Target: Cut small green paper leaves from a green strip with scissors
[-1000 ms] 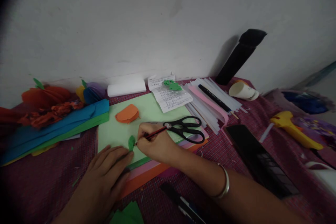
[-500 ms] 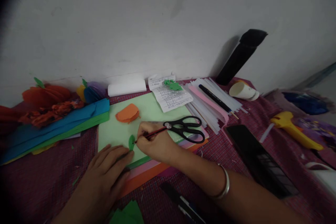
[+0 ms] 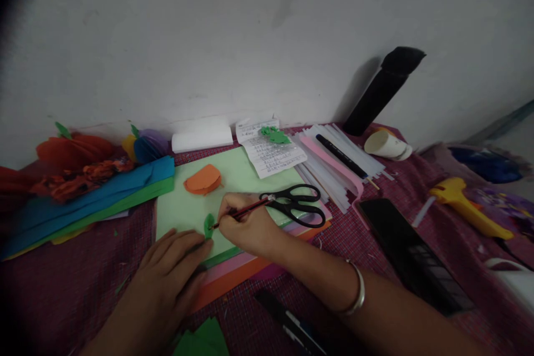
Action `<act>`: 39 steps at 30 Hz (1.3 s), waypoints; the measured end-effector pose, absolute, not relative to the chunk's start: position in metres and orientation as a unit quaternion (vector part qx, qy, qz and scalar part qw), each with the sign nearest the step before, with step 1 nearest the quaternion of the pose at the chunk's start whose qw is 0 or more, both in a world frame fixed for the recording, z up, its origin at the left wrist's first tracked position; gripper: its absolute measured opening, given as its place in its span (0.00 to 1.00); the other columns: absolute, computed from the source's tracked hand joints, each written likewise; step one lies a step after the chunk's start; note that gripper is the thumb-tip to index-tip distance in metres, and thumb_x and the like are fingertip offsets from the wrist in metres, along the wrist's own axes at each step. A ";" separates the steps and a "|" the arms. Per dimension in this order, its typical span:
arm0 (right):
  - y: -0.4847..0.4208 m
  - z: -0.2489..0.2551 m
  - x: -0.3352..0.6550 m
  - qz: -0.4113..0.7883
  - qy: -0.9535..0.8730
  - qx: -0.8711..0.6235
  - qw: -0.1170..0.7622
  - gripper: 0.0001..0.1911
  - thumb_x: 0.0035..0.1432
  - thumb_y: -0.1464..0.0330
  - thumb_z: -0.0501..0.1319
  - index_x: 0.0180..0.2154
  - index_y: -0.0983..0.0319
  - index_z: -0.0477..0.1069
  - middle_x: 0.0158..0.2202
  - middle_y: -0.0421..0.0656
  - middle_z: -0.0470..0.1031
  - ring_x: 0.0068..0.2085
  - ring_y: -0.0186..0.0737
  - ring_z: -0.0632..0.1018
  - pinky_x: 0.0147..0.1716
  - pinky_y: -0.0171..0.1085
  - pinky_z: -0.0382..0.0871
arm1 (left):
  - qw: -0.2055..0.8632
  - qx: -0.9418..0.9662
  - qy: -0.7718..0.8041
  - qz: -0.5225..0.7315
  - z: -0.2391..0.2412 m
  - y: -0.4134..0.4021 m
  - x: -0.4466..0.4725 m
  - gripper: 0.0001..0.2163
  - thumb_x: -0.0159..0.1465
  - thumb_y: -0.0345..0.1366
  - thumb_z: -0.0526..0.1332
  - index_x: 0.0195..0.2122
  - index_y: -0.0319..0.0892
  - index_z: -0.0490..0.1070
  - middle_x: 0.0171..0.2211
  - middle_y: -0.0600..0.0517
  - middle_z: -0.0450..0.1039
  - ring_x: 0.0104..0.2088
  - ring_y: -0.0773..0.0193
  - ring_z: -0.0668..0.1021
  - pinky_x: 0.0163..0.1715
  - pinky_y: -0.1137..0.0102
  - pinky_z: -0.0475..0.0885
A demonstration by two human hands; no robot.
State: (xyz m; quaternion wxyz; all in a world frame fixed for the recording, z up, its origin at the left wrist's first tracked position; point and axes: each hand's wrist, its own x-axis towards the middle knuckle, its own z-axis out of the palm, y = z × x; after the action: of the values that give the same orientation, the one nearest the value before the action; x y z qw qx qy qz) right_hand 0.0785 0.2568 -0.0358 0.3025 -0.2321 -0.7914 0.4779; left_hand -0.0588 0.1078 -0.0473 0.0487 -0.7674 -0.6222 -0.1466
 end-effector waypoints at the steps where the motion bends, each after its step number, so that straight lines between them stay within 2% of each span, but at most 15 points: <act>1: 0.257 -0.036 0.078 0.469 -0.797 -0.231 0.303 0.09 0.42 0.80 0.52 0.20 0.62 0.64 0.18 0.34 0.65 0.21 0.29 0.65 0.20 0.28 0.55 | 0.048 -0.767 -0.622 -0.148 -0.047 0.108 -0.059 0.16 0.62 0.29 0.56 0.52 0.44 0.66 0.47 0.48 0.72 0.50 0.55 0.72 0.53 0.49 0.66; 9: 0.255 -0.035 0.076 0.447 -0.813 -0.242 0.285 0.08 0.42 0.80 0.53 0.20 0.62 0.64 0.19 0.34 0.65 0.22 0.29 0.66 0.21 0.28 0.56 | 0.019 -0.753 -0.638 -0.161 -0.048 0.107 -0.058 0.16 0.63 0.32 0.55 0.52 0.46 0.66 0.48 0.50 0.72 0.51 0.56 0.71 0.55 0.52 0.64; 22: 0.256 -0.033 0.078 0.453 -0.820 -0.215 0.278 0.08 0.41 0.79 0.53 0.18 0.62 0.63 0.19 0.35 0.64 0.22 0.29 0.65 0.21 0.29 0.55 | 0.037 -0.765 -0.628 -0.137 -0.048 0.107 -0.058 0.17 0.62 0.30 0.55 0.53 0.43 0.64 0.48 0.48 0.70 0.52 0.55 0.70 0.54 0.50 0.65; 25: 0.258 -0.034 0.079 0.514 -0.779 -0.220 0.283 0.08 0.44 0.79 0.53 0.20 0.62 0.64 0.18 0.34 0.63 0.21 0.29 0.64 0.20 0.29 0.54 | 0.043 -0.766 -0.624 -0.149 -0.047 0.107 -0.057 0.16 0.62 0.30 0.55 0.52 0.43 0.66 0.47 0.47 0.72 0.50 0.55 0.71 0.53 0.50 0.66; 29: 0.262 -0.033 0.080 0.626 -0.659 -0.259 0.326 0.05 0.55 0.74 0.52 0.29 0.61 0.65 0.18 0.33 0.64 0.19 0.29 0.63 0.18 0.29 0.56 | 0.037 -0.762 -0.620 -0.182 -0.047 0.106 -0.059 0.16 0.61 0.29 0.56 0.50 0.44 0.67 0.46 0.47 0.73 0.49 0.54 0.73 0.52 0.49 0.66; 33: 0.264 -0.035 0.080 0.652 -0.631 -0.242 0.343 0.05 0.60 0.68 0.53 0.33 0.62 0.66 0.21 0.34 0.67 0.20 0.29 0.66 0.19 0.29 0.59 | -0.001 -0.713 -0.639 -0.287 -0.047 0.104 -0.064 0.14 0.62 0.30 0.55 0.49 0.46 0.66 0.45 0.48 0.74 0.49 0.57 0.74 0.51 0.56 0.69; 37: 0.265 -0.038 0.079 0.657 -0.629 -0.226 0.348 0.07 0.61 0.67 0.53 0.34 0.62 0.67 0.22 0.35 0.68 0.20 0.28 0.66 0.19 0.29 0.59 | -0.040 -0.622 -0.686 -0.375 -0.046 0.106 -0.066 0.06 0.63 0.30 0.55 0.39 0.46 0.67 0.38 0.51 0.76 0.41 0.61 0.78 0.38 0.68 0.75; 39: 0.265 -0.038 0.079 0.655 -0.632 -0.223 0.349 0.07 0.62 0.67 0.53 0.34 0.62 0.67 0.22 0.35 0.68 0.20 0.28 0.66 0.19 0.29 0.59 | -0.039 -0.628 -0.675 -0.385 -0.047 0.108 -0.066 0.06 0.62 0.30 0.55 0.38 0.46 0.68 0.36 0.51 0.76 0.39 0.61 0.78 0.37 0.69 0.75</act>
State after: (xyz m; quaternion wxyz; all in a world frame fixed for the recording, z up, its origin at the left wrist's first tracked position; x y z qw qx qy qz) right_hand 0.0789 0.2646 -0.0381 0.3486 -0.2234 -0.6322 0.6549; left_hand -0.0662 0.1084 -0.0469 -0.0393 -0.6279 -0.6751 -0.3853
